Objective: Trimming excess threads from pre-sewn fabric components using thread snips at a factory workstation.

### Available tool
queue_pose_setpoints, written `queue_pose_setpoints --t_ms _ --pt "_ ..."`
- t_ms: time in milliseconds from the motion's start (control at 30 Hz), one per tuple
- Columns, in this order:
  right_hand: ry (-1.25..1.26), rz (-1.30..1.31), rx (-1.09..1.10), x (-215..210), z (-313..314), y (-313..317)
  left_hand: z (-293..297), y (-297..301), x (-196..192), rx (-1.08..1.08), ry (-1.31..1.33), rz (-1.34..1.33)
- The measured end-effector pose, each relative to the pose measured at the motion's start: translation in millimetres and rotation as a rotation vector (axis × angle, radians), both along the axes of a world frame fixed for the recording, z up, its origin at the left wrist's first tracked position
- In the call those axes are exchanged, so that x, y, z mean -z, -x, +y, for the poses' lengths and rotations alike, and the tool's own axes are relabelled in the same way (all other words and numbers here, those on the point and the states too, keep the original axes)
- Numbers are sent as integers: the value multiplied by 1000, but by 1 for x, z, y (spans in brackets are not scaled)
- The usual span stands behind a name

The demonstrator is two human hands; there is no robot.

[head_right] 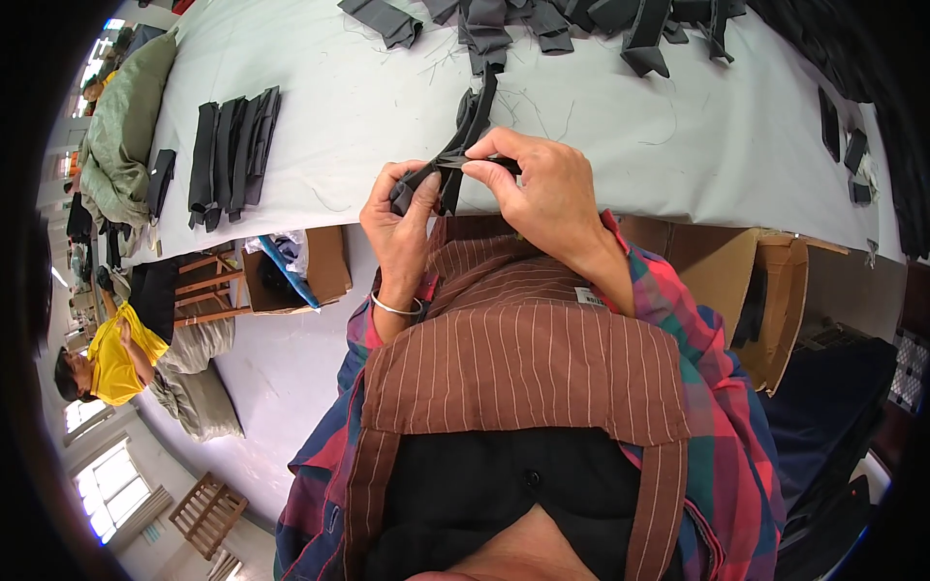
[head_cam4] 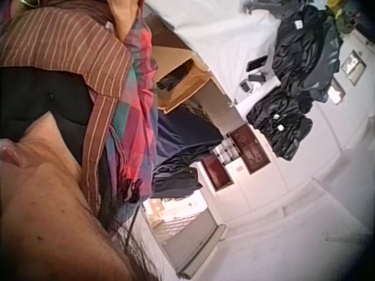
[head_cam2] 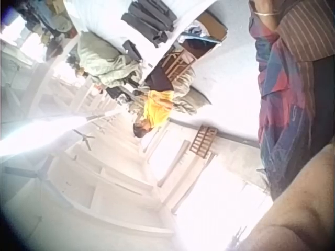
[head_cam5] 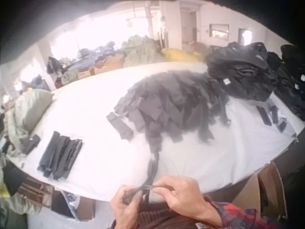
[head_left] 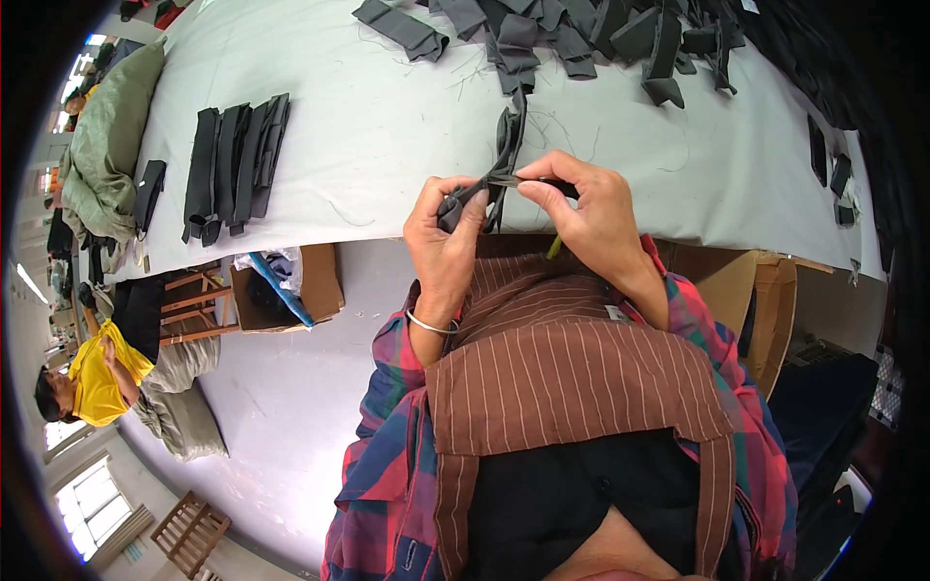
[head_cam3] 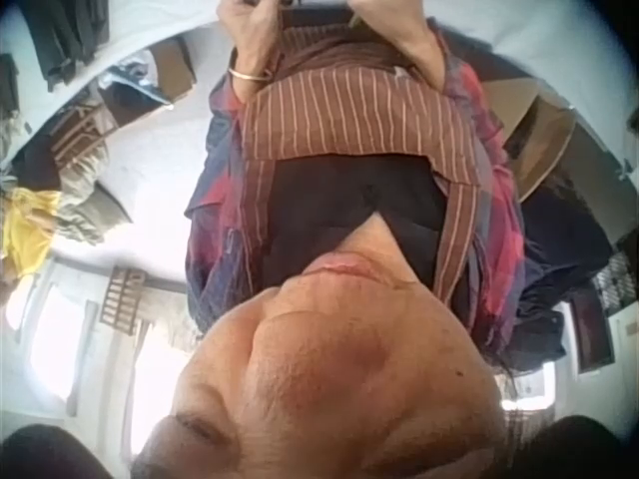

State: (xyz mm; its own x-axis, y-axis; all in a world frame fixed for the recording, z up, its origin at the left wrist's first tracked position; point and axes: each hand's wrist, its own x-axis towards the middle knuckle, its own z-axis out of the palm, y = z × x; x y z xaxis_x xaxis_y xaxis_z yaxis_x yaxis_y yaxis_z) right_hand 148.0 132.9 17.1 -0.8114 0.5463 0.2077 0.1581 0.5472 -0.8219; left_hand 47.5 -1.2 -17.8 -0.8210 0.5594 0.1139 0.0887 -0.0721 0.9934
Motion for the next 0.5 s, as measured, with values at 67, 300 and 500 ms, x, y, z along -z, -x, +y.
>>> queue_pose_setpoints --t_ms 67,300,500 --pt "24 71 11 7 -1 2 0 0 -1 2 9 -10" --pt "61 121 23 7 -3 3 1 -3 -4 12 -10 -37" --pt "-38 96 32 4 -2 2 3 -6 -9 11 -20 -68"
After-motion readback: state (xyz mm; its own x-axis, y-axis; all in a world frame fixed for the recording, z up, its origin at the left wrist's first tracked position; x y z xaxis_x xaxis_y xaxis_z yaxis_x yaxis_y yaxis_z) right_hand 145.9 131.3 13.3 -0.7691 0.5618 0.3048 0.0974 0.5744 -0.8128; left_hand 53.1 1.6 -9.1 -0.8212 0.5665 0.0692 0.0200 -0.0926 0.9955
